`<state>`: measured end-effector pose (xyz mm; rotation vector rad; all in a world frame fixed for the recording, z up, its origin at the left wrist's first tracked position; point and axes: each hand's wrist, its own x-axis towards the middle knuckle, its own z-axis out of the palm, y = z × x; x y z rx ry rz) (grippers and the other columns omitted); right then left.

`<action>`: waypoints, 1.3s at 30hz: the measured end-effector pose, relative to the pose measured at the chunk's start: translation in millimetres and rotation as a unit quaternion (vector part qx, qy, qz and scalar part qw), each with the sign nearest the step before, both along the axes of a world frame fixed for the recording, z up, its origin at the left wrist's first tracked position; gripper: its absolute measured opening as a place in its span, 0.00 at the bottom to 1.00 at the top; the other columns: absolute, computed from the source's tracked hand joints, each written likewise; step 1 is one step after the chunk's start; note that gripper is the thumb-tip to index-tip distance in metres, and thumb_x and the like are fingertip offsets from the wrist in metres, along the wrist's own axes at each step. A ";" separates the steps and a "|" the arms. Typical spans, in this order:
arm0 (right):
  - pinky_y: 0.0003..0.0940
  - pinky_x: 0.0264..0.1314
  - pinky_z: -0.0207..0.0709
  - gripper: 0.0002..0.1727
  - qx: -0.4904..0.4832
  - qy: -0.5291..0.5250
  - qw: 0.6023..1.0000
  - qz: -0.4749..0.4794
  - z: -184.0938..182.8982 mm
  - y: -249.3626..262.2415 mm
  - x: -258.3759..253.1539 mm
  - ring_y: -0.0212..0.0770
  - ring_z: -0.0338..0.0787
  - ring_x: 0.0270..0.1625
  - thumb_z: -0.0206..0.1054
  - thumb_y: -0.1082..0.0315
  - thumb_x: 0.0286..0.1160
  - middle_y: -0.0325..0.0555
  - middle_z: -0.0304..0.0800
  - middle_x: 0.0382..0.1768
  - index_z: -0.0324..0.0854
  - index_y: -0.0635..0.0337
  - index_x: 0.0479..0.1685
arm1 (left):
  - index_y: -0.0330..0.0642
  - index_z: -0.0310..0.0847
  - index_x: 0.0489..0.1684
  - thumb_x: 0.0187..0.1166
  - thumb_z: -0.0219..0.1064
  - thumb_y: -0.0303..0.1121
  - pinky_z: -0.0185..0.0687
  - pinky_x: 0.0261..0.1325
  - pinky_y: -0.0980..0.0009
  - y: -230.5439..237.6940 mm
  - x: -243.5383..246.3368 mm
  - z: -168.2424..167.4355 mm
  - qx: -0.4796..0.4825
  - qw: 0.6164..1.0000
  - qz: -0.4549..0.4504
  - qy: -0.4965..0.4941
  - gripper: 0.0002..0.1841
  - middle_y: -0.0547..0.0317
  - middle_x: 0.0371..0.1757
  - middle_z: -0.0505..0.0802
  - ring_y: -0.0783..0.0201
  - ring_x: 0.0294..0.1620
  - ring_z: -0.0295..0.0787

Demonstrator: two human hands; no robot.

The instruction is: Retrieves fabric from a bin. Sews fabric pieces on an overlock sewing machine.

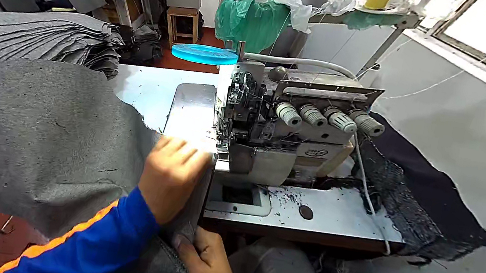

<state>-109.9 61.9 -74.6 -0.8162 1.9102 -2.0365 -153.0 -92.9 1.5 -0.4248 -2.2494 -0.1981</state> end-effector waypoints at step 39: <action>0.20 0.20 0.72 0.27 -0.045 0.210 0.967 -0.137 9.0 -9.6 -40.3 0.25 0.78 0.17 0.52 0.59 0.90 0.39 0.80 0.15 0.77 0.61 0.17 | 0.40 0.90 0.53 0.79 0.56 0.17 0.86 0.71 0.64 -24.4 -5.8 15.2 -0.042 0.978 -0.180 -0.096 0.17 0.52 0.57 0.97 0.55 0.64 0.94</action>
